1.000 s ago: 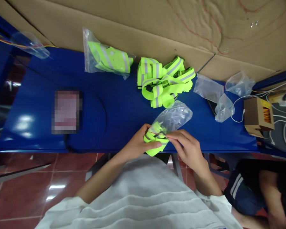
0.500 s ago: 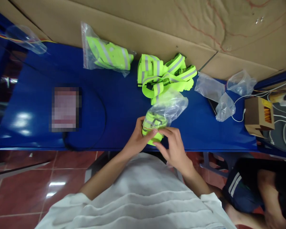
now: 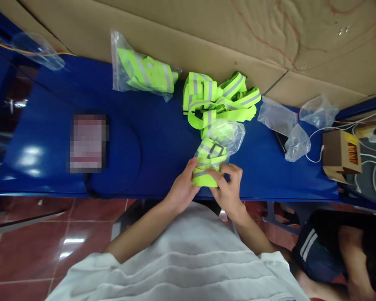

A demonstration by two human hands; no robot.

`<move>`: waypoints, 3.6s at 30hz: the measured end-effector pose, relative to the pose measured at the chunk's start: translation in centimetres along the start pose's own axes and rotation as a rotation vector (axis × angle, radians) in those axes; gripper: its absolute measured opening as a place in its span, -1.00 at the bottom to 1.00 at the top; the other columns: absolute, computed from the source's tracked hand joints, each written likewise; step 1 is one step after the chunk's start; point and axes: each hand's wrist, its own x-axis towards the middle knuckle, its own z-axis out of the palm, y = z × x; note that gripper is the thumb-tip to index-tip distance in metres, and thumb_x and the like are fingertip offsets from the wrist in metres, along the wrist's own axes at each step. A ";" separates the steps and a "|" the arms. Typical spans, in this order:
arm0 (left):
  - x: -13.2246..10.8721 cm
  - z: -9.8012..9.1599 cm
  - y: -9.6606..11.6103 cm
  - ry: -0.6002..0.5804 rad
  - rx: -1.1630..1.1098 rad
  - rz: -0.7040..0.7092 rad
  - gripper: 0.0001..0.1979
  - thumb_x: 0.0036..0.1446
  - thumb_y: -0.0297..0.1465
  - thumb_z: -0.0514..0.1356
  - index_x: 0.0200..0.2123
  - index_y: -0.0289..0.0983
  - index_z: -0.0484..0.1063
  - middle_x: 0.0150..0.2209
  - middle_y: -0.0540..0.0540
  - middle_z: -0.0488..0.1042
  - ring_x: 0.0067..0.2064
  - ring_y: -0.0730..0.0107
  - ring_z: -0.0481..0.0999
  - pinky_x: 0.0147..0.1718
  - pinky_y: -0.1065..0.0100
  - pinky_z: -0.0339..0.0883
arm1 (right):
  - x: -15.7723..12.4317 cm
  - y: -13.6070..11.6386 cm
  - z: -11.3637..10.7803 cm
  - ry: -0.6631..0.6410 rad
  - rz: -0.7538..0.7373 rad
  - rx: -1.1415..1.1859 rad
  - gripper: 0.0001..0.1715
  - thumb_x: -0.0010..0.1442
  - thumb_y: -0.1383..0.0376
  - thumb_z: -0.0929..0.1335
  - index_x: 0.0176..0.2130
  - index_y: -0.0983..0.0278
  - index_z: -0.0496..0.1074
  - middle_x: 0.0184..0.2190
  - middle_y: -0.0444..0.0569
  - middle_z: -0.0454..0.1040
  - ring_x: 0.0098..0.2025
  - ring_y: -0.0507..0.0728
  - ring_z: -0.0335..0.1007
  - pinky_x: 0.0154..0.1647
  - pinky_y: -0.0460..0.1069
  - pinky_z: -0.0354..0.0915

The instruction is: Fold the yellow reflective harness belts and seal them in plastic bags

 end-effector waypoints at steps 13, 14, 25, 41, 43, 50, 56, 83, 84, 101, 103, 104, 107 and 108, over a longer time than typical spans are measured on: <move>-0.2 1.1 -0.6 0.004 0.006 0.015 -0.73 0.33 -0.21 0.29 -0.01 -0.25 0.54 -0.07 -0.07 0.61 0.03 0.30 0.59 -0.01 0.38 0.46 | 0.3 -0.3 -0.2 0.008 0.148 0.106 -0.64 0.30 0.15 0.52 0.05 0.08 0.46 -0.03 0.05 0.23 0.05 0.25 0.28 0.03 0.17 0.40; -0.3 1.0 -0.7 -0.014 0.008 0.028 -0.75 0.33 -0.23 0.29 -0.03 -0.24 0.54 -0.08 -0.06 0.60 0.02 0.31 0.59 -0.03 0.38 0.45 | 0.3 -0.3 -0.1 0.019 0.155 0.118 -0.66 0.30 0.18 0.51 0.04 0.08 0.46 -0.03 0.05 0.22 0.04 0.25 0.28 0.03 0.17 0.41; 0.0 0.7 -1.3 0.050 0.030 0.035 -0.67 0.35 -0.14 0.30 -0.02 -0.27 0.56 -0.06 -0.09 0.65 0.05 0.26 0.61 0.06 0.33 0.44 | 1.4 -0.9 -0.8 -0.030 0.158 0.122 -0.51 0.23 0.06 0.57 0.04 0.11 0.43 0.07 0.07 0.25 0.15 0.28 0.25 0.09 0.19 0.38; 0.3 -2.4 -2.5 0.011 1.017 0.905 -0.43 0.33 -0.26 0.34 0.36 -0.14 0.37 0.27 -0.22 0.51 0.26 0.14 0.54 0.29 0.06 0.43 | 2.4 0.2 -2.8 0.079 0.210 0.404 -0.58 0.33 0.38 0.47 0.12 0.11 0.41 -0.14 -0.07 0.47 -0.13 0.11 0.49 -0.08 0.07 0.48; 0.6 -2.8 -2.5 0.081 1.125 1.042 -0.45 0.33 -0.30 0.34 0.34 -0.15 0.36 0.21 -0.21 0.54 0.22 0.17 0.57 0.23 0.09 0.48 | 2.4 0.2 -3.6 -0.064 0.165 0.435 -0.46 0.31 0.29 0.52 0.22 0.06 0.42 0.02 0.01 0.43 -0.03 0.15 0.50 0.02 0.12 0.51; 0.4 -2.5 -1.3 -0.092 1.200 1.242 -0.62 0.28 -0.45 0.38 0.14 -0.16 0.48 0.16 -0.17 0.56 0.20 0.23 0.60 0.21 0.15 0.54 | 1.7 0.8 -3.8 -0.032 0.253 0.498 -0.50 0.23 0.36 0.56 0.09 0.09 0.44 -0.05 -0.06 0.44 -0.15 0.09 0.43 -0.15 0.03 0.48; 0.6 -2.3 -0.4 -0.137 1.072 1.176 -0.72 0.34 -0.52 0.30 0.07 -0.18 0.51 0.00 -0.15 0.57 0.05 0.29 0.64 0.06 0.21 0.60 | 0.7 1.9 -2.8 0.039 0.318 0.573 -0.65 0.28 0.38 0.50 -0.02 0.13 0.39 -0.14 -0.07 0.42 -0.17 0.09 0.39 -0.20 0.01 0.39; 1.9 -1.0 0.5 -0.336 1.593 1.654 -0.78 0.40 -0.48 0.21 0.07 -0.21 0.52 -0.15 -0.10 0.64 -0.09 0.31 0.62 -0.07 0.30 0.52 | -0.1 0.9 0.4 0.186 0.543 0.709 -0.65 0.16 0.34 0.46 -0.14 0.17 0.24 -0.19 -0.15 0.29 -0.20 0.03 0.31 -0.20 -0.06 0.31; 1.6 -0.8 1.0 -0.382 1.656 1.657 -0.77 0.39 -0.48 0.22 0.07 -0.23 0.53 -0.15 -0.11 0.65 -0.09 0.30 0.63 -0.05 0.29 0.52 | -0.1 0.7 0.5 0.213 0.556 0.707 -0.66 0.16 0.35 0.44 -0.16 0.17 0.22 -0.21 -0.16 0.28 -0.23 0.02 0.29 -0.22 -0.07 0.29; 0.8 -1.1 1.5 -0.189 1.507 1.291 -0.87 0.37 -0.40 0.31 -0.03 -0.19 0.53 -0.13 -0.10 0.64 -0.08 0.35 0.64 -0.06 0.33 0.53 | -0.9 1.6 1.1 0.296 0.629 0.704 -0.62 0.17 0.26 0.43 -0.17 0.15 0.13 -0.20 -0.15 0.27 -0.24 0.03 0.29 -0.23 -0.08 0.27; 0.8 -1.2 1.4 -0.191 1.523 1.401 -0.86 0.37 -0.47 0.28 -0.03 -0.18 0.53 -0.17 -0.07 0.65 -0.12 0.35 0.64 -0.09 0.31 0.52 | -0.8 1.1 1.1 0.313 0.646 0.682 -0.62 0.17 0.28 0.43 -0.17 0.15 0.14 -0.19 -0.14 0.27 -0.21 0.03 0.28 -0.19 -0.07 0.28; 0.8 -1.3 1.3 -0.196 1.527 1.473 -0.83 0.37 -0.50 0.27 -0.02 -0.19 0.53 -0.18 -0.07 0.65 -0.13 0.35 0.63 -0.10 0.31 0.52 | -0.7 0.8 1.1 0.327 0.656 0.671 -0.63 0.18 0.29 0.42 -0.17 0.15 0.14 -0.19 -0.14 0.26 -0.20 0.04 0.28 -0.16 -0.06 0.28; 0.7 -1.4 0.6 -0.216 1.522 1.625 -0.77 0.35 -0.55 0.26 0.03 -0.21 0.51 -0.15 -0.10 0.64 -0.11 0.34 0.62 -0.10 0.32 0.55 | -0.5 0.3 1.1 0.371 0.688 0.658 -0.65 0.21 0.30 0.40 -0.16 0.14 0.12 -0.18 -0.13 0.24 -0.17 0.04 0.27 -0.10 -0.05 0.29; 0.6 -1.4 0.4 -0.198 1.513 1.634 -0.75 0.34 -0.56 0.26 0.04 -0.22 0.51 -0.13 -0.11 0.62 -0.09 0.34 0.61 -0.10 0.33 0.56 | -0.5 0.2 1.2 0.380 0.702 0.662 -0.66 0.23 0.30 0.39 -0.15 0.14 0.11 -0.19 -0.13 0.24 -0.17 0.04 0.27 -0.10 -0.05 0.30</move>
